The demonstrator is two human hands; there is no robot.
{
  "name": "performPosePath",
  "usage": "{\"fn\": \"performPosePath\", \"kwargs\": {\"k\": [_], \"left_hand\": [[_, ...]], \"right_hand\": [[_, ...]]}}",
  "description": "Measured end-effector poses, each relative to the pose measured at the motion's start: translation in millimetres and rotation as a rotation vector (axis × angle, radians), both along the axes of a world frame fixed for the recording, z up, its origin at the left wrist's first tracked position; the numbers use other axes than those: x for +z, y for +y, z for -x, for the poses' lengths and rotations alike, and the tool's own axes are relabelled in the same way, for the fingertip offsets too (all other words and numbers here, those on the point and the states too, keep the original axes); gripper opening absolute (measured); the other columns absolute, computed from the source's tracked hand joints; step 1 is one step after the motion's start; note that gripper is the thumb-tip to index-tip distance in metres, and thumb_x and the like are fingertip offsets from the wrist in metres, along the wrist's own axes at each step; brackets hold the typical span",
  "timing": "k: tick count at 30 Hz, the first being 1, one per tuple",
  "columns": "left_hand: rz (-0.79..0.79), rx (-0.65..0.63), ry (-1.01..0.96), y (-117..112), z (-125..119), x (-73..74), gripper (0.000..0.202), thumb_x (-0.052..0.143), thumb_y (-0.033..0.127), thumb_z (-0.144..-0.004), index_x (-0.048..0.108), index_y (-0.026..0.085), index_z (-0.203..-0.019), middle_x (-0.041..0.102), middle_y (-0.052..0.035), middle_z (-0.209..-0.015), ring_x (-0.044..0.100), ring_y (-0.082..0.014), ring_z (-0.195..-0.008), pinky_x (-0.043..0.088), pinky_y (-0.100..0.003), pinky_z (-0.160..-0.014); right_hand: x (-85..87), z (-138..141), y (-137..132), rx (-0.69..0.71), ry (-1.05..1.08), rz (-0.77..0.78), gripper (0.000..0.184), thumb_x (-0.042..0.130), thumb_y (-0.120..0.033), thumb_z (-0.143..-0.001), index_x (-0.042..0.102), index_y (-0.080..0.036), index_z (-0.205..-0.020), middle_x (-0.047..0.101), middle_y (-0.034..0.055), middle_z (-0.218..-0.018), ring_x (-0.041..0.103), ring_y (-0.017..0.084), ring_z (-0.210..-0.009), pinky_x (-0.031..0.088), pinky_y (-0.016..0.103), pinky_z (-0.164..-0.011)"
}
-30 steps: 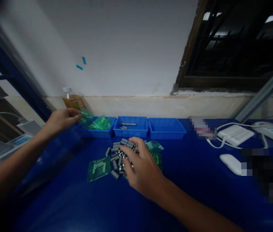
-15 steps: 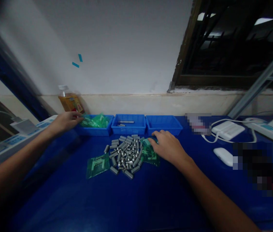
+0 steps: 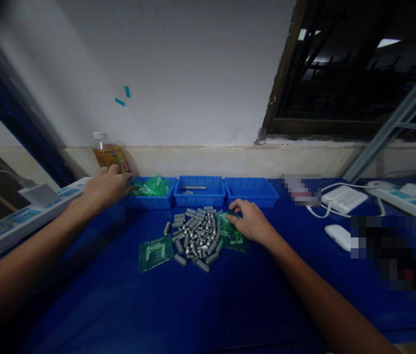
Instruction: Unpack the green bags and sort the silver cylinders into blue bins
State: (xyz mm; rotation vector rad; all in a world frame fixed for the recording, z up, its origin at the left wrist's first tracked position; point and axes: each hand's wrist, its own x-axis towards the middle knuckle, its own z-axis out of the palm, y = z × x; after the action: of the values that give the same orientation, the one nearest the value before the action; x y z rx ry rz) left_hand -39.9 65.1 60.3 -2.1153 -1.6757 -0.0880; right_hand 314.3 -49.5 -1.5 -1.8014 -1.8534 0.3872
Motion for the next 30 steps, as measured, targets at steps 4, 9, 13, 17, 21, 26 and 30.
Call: {"fn": "performPosePath", "kwargs": {"k": [4,9,13,17,21,26,30], "left_hand": [[-0.03,-0.05,-0.004,1,1,-0.1,0.04,0.051,0.037,-0.082,0.06,0.016,-0.114,0.056,-0.0177,-0.113,0.052,-0.0338,-0.104,0.047,-0.039,-0.08],[0.164,-0.046,-0.041,7,2,2.3,0.048,0.055,0.051,-0.077,0.064,0.018,-0.111,0.062,-0.0161,-0.111,0.058,-0.0329,-0.099,0.047,-0.037,-0.08],[0.171,0.01,-0.028,14,0,4.4,0.05,0.06,0.036,-0.073,0.058,0.014,-0.118,0.065,-0.0187,-0.108,0.061,-0.0339,-0.099,0.048,-0.037,-0.08],[0.181,-0.023,-0.2,22,-6,11.0,0.042,0.06,0.028,-0.073,0.062,0.015,-0.113,0.066,-0.0166,-0.107,0.061,-0.0345,-0.102,0.047,-0.039,-0.084],[0.232,0.006,-0.407,30,-9,11.4,0.041,0.058,0.036,-0.077,0.062,0.016,-0.113,0.068,-0.0115,-0.104,0.066,-0.025,-0.091,0.05,-0.029,-0.077],[0.306,0.004,-0.476,35,-6,-5.2,0.042,0.05,0.036,-0.085,0.057,0.013,-0.118,0.07,-0.0097,-0.095,0.068,-0.0173,-0.071,0.051,-0.024,-0.066],[0.294,-0.005,-0.376,33,-8,-14.5,0.053,0.052,0.034,-0.081,0.047,0.009,-0.128,0.066,-0.0161,-0.106,0.065,-0.0259,-0.094,0.049,-0.029,-0.077]], "right_hand": [[-4.5,3,0,-0.078,0.022,0.0,0.022,0.057,-0.021,-0.076,0.058,-0.018,-0.098,0.061,0.005,-0.09,0.058,0.017,-0.084,0.046,0.03,-0.076],[-2.1,1,-2,-0.094,-0.128,-0.001,0.032,0.059,-0.04,-0.078,0.061,-0.017,-0.1,0.063,0.0098,-0.095,0.058,0.023,-0.091,0.044,0.035,-0.081],[0.9,1,-3,-0.046,-0.21,0.018,0.036,0.058,-0.044,-0.08,0.061,-0.017,-0.103,0.063,0.0098,-0.098,0.058,0.023,-0.094,0.043,0.035,-0.083],[0.5,3,-3,-0.031,-0.244,0.001,0.032,0.057,-0.041,-0.081,0.062,-0.017,-0.102,0.062,0.0094,-0.097,0.057,0.023,-0.093,0.042,0.035,-0.083],[-1.8,6,-5,-0.04,-0.263,-0.035,0.028,0.057,-0.04,-0.081,0.064,-0.019,-0.097,0.061,0.0085,-0.093,0.056,0.024,-0.091,0.042,0.037,-0.082],[-4.4,8,-6,-0.044,-0.171,-0.093,0.029,0.06,-0.036,-0.078,0.063,-0.018,-0.101,0.059,0.0077,-0.09,0.057,0.023,-0.089,0.044,0.038,-0.082],[-3.7,12,-7,-0.078,0.001,-0.135,0.035,0.062,-0.03,-0.072,0.061,-0.018,-0.106,0.056,0.0064,-0.09,0.057,0.021,-0.086,0.046,0.038,-0.08]]}}
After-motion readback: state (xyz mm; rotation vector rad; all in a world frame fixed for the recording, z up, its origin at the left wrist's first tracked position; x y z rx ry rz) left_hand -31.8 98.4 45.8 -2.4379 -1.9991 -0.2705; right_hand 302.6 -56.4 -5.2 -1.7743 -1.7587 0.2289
